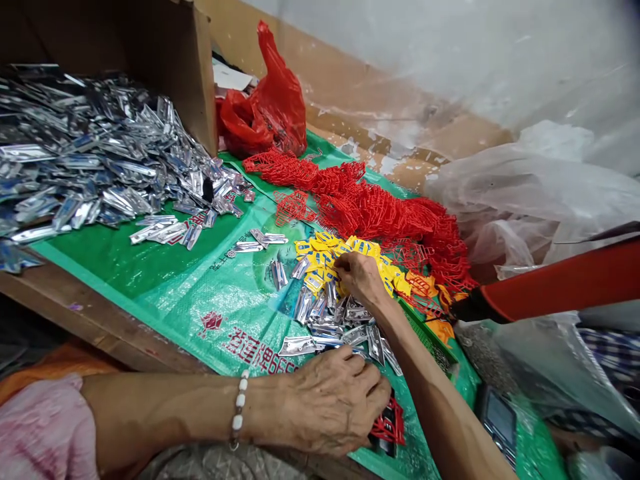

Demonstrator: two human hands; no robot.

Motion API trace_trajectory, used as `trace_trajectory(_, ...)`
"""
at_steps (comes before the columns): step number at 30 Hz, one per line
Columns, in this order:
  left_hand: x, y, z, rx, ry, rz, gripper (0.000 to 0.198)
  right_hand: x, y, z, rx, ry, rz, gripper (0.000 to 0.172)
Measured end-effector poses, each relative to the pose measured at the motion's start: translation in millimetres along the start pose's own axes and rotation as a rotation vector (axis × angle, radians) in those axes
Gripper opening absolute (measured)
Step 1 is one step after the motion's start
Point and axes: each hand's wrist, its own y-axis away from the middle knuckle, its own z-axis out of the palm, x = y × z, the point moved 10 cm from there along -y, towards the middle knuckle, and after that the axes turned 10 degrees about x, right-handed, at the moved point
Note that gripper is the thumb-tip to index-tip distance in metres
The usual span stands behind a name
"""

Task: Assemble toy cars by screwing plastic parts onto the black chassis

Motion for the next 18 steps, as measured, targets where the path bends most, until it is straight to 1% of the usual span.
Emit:
trace_trajectory(3, -0.5, 1.5, 0.1, 0.024, -0.004, -0.009, 0.031, 7.1, 4.9, -5.7, 0.036, -0.010, 0.020, 0.032)
trace_trajectory(6, 0.7, 3.1, 3.1, 0.002, 0.001, 0.002, 0.036, 10.5, 6.0, -10.6, 0.082, -0.024, 0.040, 0.035)
trace_trajectory(9, 0.3, 3.5, 6.6, -0.034, -0.002, -0.003, 0.037, 10.4, 4.9, -10.9, 0.101, -0.051, 0.062, 0.034)
trace_trajectory(12, -0.6, 3.3, 8.2, -0.032, -0.011, -0.011, 0.041, 6.2, 7.2, -13.5, 0.130, -0.099, 0.063, 0.030)
trace_trajectory(15, -0.2, 3.9, 10.1, -0.027, -0.007, -0.003, 0.041, 2.7, 15.1, -27.6, 0.217, -0.186, 0.067, 0.020)
trace_trajectory(17, -0.6, 4.3, 10.8, -0.029, 0.010, -0.010, 0.039, 3.3, 24.8, -43.0, 0.298, -0.277, 0.083, 0.013)
trace_trajectory(18, -1.0, 4.5, 10.8, -0.032, 0.024, -0.021, 0.040, 4.8, 31.8, -51.3, 0.339, -0.330, 0.096, 0.012)
